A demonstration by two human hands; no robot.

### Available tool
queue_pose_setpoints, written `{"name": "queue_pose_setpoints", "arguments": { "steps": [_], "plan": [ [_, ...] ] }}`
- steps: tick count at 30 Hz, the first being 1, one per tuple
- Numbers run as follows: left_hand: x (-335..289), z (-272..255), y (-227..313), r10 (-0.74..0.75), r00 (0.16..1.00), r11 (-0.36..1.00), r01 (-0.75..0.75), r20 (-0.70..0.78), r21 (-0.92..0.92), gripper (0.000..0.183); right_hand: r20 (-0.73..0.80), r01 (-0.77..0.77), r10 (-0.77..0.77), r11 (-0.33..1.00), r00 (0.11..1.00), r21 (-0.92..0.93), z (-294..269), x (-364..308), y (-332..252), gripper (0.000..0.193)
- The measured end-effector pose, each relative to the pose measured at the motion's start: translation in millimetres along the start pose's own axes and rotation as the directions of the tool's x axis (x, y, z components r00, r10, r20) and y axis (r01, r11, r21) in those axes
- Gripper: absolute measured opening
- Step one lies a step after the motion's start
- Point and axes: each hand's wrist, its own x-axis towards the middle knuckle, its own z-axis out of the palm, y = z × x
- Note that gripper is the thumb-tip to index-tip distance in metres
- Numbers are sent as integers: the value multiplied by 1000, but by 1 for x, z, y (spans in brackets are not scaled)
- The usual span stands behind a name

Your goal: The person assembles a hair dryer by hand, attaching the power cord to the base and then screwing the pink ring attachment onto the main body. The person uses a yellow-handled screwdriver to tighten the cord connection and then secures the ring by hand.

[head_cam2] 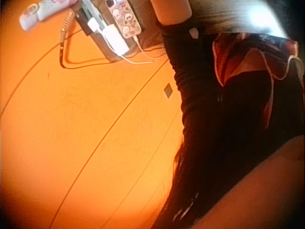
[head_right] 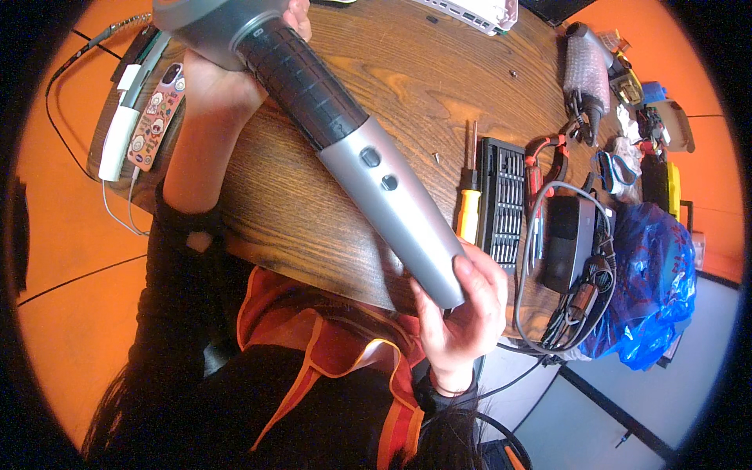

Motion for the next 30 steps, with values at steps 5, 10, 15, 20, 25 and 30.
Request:
{"name": "queue_pose_setpoints", "arguments": {
  "steps": [5, 10, 15, 20, 25, 30],
  "plan": [
    [7, -5, 2, -68, 897, 997, 46, 437, 61, 47, 153, -367, 338, 896, 929, 250, -4, -2, -5, 53],
    [4, -10, 0, 34, 968, 997, -49, 248, 55, 44, 233, -452, 388, 799, 891, 396, 2, -2, -5, 56],
    [3, -10, 1, 8, 987, 997, -20, 162, 74, 44, 298, -547, 459, 723, 837, 422, 2, 2, -1, 40],
    [5, -8, 1, 38, 999, 991, -41, 28, 125, 49, 316, -560, 462, 693, 828, 455, 1, 2, -1, 53],
    [0, -5, -1, 74, 996, 965, -82, 41, 249, 53, 262, -546, 480, 717, 837, 433, 6, 3, 3, 41],
    [-5, 0, -6, 126, 992, 962, -118, -19, 247, 53, 326, -584, 488, 619, 810, 526, 6, 4, 5, 57]
  ]
}}
